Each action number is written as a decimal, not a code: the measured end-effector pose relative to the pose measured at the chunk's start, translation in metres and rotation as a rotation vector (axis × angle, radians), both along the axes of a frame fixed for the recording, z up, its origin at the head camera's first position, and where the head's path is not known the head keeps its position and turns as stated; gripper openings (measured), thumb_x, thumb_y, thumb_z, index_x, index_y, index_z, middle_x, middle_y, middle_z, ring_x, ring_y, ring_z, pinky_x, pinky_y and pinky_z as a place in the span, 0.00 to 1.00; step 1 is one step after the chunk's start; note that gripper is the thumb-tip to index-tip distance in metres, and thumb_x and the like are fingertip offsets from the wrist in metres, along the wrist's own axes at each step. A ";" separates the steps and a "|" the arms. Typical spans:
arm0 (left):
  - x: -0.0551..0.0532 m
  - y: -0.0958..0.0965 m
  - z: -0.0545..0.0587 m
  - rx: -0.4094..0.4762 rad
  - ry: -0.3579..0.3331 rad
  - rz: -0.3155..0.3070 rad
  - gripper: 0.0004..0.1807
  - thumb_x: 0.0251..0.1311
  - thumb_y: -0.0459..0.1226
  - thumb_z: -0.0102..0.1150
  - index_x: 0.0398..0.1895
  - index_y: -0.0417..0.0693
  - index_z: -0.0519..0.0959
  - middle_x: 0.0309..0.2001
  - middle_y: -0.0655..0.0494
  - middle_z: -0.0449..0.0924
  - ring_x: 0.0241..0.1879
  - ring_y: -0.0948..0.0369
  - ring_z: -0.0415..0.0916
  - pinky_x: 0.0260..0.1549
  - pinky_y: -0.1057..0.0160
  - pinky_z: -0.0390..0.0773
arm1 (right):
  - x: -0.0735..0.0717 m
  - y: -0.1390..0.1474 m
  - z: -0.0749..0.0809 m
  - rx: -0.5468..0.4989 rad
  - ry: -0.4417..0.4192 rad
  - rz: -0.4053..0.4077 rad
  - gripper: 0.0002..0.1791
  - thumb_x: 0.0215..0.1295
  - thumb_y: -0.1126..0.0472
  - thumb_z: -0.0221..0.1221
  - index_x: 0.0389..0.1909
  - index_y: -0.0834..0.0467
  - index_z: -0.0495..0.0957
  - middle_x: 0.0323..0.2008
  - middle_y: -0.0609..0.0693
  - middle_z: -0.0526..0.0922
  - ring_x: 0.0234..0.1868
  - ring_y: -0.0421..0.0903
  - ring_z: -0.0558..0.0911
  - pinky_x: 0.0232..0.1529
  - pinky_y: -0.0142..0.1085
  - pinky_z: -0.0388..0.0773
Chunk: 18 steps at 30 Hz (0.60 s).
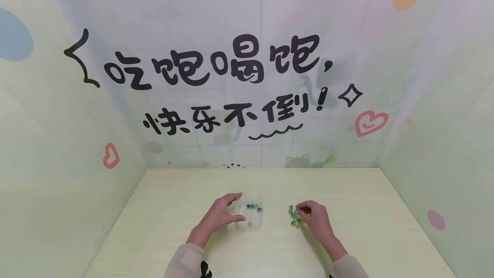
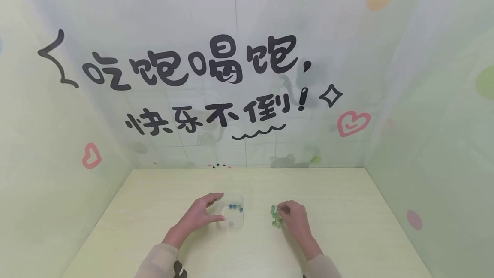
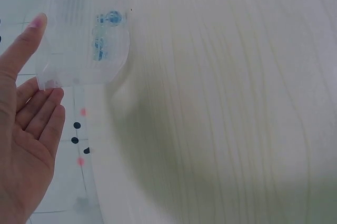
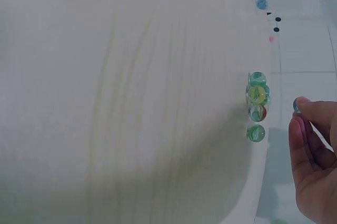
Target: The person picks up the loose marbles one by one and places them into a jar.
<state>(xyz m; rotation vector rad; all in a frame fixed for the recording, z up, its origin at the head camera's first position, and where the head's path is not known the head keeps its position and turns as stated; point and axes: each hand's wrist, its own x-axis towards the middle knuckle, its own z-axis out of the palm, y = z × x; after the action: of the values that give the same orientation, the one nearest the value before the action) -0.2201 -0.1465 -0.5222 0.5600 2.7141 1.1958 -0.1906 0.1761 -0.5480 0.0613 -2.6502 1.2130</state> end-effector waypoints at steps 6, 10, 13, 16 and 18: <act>-0.001 0.000 0.000 0.002 0.005 -0.004 0.44 0.50 0.46 0.76 0.70 0.41 0.70 0.67 0.40 0.72 0.65 0.41 0.72 0.63 0.47 0.78 | 0.000 -0.002 0.002 -0.016 0.008 0.014 0.07 0.55 0.73 0.68 0.34 0.61 0.86 0.32 0.51 0.87 0.32 0.40 0.82 0.33 0.25 0.83; -0.001 -0.001 0.000 0.004 0.005 -0.007 0.43 0.50 0.46 0.76 0.70 0.41 0.70 0.67 0.40 0.72 0.65 0.41 0.72 0.63 0.47 0.78 | 0.000 -0.004 0.004 -0.032 0.010 0.014 0.07 0.55 0.73 0.68 0.34 0.61 0.86 0.32 0.52 0.88 0.32 0.41 0.82 0.34 0.26 0.83; -0.001 0.000 0.000 0.001 0.005 -0.007 0.43 0.51 0.46 0.76 0.70 0.41 0.70 0.67 0.40 0.72 0.65 0.41 0.72 0.63 0.47 0.78 | -0.001 -0.006 0.004 -0.041 0.006 0.014 0.07 0.55 0.74 0.68 0.34 0.61 0.86 0.32 0.52 0.88 0.32 0.41 0.83 0.35 0.25 0.84; -0.001 0.000 0.000 -0.002 0.005 -0.006 0.43 0.51 0.45 0.76 0.69 0.41 0.70 0.67 0.40 0.72 0.65 0.41 0.72 0.63 0.47 0.78 | -0.001 -0.008 0.005 -0.042 0.000 0.017 0.08 0.55 0.74 0.68 0.34 0.61 0.86 0.33 0.51 0.88 0.33 0.41 0.83 0.35 0.25 0.83; -0.001 0.000 0.000 -0.002 0.005 -0.004 0.43 0.51 0.46 0.76 0.69 0.41 0.70 0.67 0.40 0.72 0.65 0.41 0.72 0.62 0.47 0.78 | -0.001 -0.010 0.007 -0.041 -0.001 0.018 0.08 0.55 0.74 0.68 0.35 0.61 0.86 0.32 0.51 0.88 0.33 0.41 0.83 0.35 0.25 0.83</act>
<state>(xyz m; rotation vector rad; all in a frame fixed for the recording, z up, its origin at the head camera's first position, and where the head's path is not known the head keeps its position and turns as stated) -0.2212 -0.1470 -0.5227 0.5683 2.7168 1.1922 -0.1921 0.1661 -0.5414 0.0780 -2.6298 1.2732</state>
